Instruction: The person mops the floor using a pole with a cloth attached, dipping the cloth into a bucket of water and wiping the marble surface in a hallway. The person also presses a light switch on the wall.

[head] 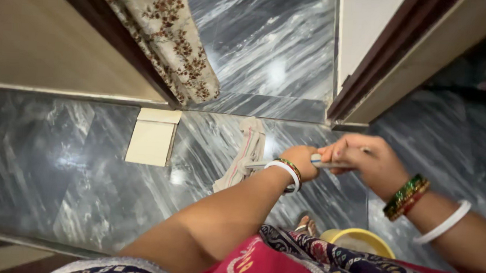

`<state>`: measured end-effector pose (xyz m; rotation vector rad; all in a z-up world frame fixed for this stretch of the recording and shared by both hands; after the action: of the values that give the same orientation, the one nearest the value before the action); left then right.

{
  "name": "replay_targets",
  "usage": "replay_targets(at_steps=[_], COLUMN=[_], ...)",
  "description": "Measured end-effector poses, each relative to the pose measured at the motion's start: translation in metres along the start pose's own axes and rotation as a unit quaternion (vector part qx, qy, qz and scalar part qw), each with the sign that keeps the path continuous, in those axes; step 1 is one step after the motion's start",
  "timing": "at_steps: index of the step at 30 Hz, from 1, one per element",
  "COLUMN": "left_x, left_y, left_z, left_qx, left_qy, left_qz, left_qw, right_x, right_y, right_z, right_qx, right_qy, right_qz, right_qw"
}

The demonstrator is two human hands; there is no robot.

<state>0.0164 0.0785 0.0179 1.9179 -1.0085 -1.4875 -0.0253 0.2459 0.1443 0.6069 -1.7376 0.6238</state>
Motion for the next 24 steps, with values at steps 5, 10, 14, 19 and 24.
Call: replay_targets(at_steps=[5, 10, 14, 19, 24], left_x=[0.005, 0.047, 0.113, 0.191, 0.244], left_y=[0.003, 0.041, 0.075, 0.107, 0.116], left_z=[-0.004, -0.030, -0.061, -0.114, -0.167], left_qx=[0.060, 0.088, 0.092, 0.140, 0.105], left_qy=[0.013, 0.109, 0.158, 0.236, 0.267], left_qz=[0.070, 0.069, 0.127, 0.096, 0.071], left_qw=[0.996, 0.988, 0.975, 0.957, 0.955], right_x=[-0.006, -0.025, -0.043, -0.048, -0.051], right_y=[-0.006, -0.043, -0.107, -0.202, -0.271], right_z=[-0.003, 0.037, 0.085, 0.119, 0.135], right_qx=[0.063, 0.125, 0.175, 0.263, 0.316], right_qy=[-0.019, -0.036, -0.044, -0.028, -0.028], right_qz=[0.021, 0.033, 0.030, 0.026, 0.004], right_qw=[0.998, 0.991, 0.983, 0.964, 0.948])
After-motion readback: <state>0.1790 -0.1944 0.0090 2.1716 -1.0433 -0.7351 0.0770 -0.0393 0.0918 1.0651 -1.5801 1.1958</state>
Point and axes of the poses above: each hand's wrist, its own z-axis towards the middle knuckle, its own y-axis out of the back of the hand, x = y × z, the point moved 1 cm from there along z, towards the middle knuckle, and after that the axes turned 9 degrees about z, right-handed, at the moved point
